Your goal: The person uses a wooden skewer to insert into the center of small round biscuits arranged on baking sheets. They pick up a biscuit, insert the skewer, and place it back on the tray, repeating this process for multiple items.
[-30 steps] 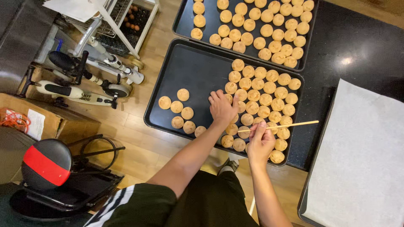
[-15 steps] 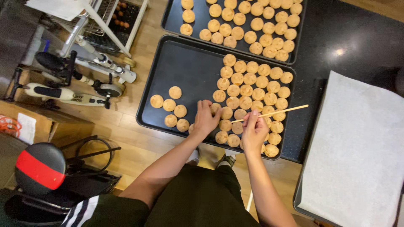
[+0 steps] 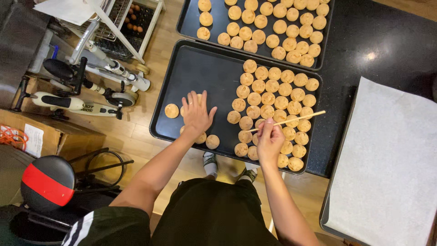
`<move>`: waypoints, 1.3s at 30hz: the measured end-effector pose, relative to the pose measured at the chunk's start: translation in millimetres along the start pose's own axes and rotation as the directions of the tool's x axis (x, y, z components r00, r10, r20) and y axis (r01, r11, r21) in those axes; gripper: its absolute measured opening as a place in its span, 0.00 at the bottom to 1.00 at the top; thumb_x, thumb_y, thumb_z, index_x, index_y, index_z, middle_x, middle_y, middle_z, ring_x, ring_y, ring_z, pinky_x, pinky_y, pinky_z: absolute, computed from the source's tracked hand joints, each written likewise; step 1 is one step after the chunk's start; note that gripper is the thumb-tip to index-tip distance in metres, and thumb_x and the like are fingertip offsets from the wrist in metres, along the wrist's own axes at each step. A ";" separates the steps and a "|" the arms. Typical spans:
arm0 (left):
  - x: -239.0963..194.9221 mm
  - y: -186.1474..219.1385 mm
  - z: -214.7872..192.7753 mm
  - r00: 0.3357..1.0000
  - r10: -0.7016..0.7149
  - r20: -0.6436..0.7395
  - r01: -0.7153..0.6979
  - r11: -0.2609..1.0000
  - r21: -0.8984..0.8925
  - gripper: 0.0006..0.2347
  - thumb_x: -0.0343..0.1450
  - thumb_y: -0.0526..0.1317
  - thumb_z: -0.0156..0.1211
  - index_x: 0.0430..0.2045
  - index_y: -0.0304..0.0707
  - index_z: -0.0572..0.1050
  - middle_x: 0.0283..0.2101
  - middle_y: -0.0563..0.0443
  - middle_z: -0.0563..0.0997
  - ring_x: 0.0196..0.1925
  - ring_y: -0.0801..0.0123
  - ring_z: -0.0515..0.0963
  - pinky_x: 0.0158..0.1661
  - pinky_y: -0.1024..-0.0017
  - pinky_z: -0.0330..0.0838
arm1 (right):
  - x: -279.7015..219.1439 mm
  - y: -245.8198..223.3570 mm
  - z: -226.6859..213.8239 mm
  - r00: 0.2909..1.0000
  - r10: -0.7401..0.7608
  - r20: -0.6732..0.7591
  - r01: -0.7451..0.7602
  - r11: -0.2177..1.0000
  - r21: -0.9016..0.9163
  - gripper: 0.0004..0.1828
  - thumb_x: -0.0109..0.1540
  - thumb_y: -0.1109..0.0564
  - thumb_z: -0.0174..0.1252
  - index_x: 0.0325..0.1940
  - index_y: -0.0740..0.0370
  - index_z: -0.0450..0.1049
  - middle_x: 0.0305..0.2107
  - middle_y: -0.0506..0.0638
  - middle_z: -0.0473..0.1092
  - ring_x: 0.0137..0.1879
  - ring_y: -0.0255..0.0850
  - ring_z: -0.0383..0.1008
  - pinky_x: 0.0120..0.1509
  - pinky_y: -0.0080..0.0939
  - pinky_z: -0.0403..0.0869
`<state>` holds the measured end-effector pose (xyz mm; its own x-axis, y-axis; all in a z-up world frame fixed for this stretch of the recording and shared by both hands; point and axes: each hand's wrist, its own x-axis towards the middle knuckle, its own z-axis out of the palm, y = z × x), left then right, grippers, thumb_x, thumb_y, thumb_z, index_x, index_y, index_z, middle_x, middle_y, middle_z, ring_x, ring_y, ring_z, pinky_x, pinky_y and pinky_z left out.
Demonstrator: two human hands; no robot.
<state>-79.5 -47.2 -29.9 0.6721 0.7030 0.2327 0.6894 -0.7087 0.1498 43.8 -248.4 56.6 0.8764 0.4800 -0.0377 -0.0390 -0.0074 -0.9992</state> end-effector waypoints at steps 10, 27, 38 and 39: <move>5.0 6.6 8.3 0.996 0.069 -0.048 -0.075 0.988 -0.133 0.24 0.70 0.49 0.60 0.55 0.31 0.69 0.53 0.34 0.72 0.50 0.48 0.74 0.38 0.57 0.73 | 1.2 4.6 -2.9 0.999 -0.015 -0.037 0.016 0.999 0.034 0.21 0.73 0.48 0.49 0.30 0.62 0.69 0.19 0.41 0.63 0.23 0.26 0.56 0.26 0.28 0.55; 6.8 70.1 -110.2 0.894 0.289 0.342 0.448 -0.583 -0.678 0.15 0.81 0.49 0.29 0.49 0.43 0.65 0.40 0.51 0.75 0.32 0.71 0.74 0.19 0.72 0.70 | -6.3 -130.6 52.5 0.740 -0.667 0.091 0.655 0.683 -0.323 0.16 0.74 0.60 0.47 0.33 0.66 0.69 0.26 0.50 0.67 0.31 0.36 0.67 0.36 0.35 0.64; 7.2 84.1 -137.0 0.900 0.380 0.213 0.424 -0.651 -0.629 0.15 0.84 0.48 0.31 0.52 0.43 0.66 0.40 0.48 0.73 0.34 0.71 0.74 0.26 0.75 0.71 | -9.2 -134.0 35.9 0.759 -0.643 0.097 0.637 0.706 -0.310 0.14 0.72 0.65 0.48 0.32 0.67 0.71 0.25 0.52 0.69 0.31 0.40 0.68 0.34 0.38 0.65; 8.4 86.7 -137.6 0.898 0.372 0.235 0.433 -0.653 -0.621 0.14 0.83 0.48 0.31 0.51 0.43 0.66 0.41 0.49 0.73 0.35 0.71 0.74 0.27 0.75 0.71 | -8.0 -134.2 35.4 0.726 -0.680 0.101 0.671 0.669 -0.319 0.13 0.72 0.65 0.49 0.33 0.67 0.71 0.26 0.52 0.69 0.32 0.40 0.69 0.35 0.38 0.66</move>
<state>-51.3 -111.0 117.2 0.9236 0.3813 0.0389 -0.3269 0.7307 0.5994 25.0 -220.1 191.5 0.6148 0.4422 0.6531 0.7150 0.0371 -0.6981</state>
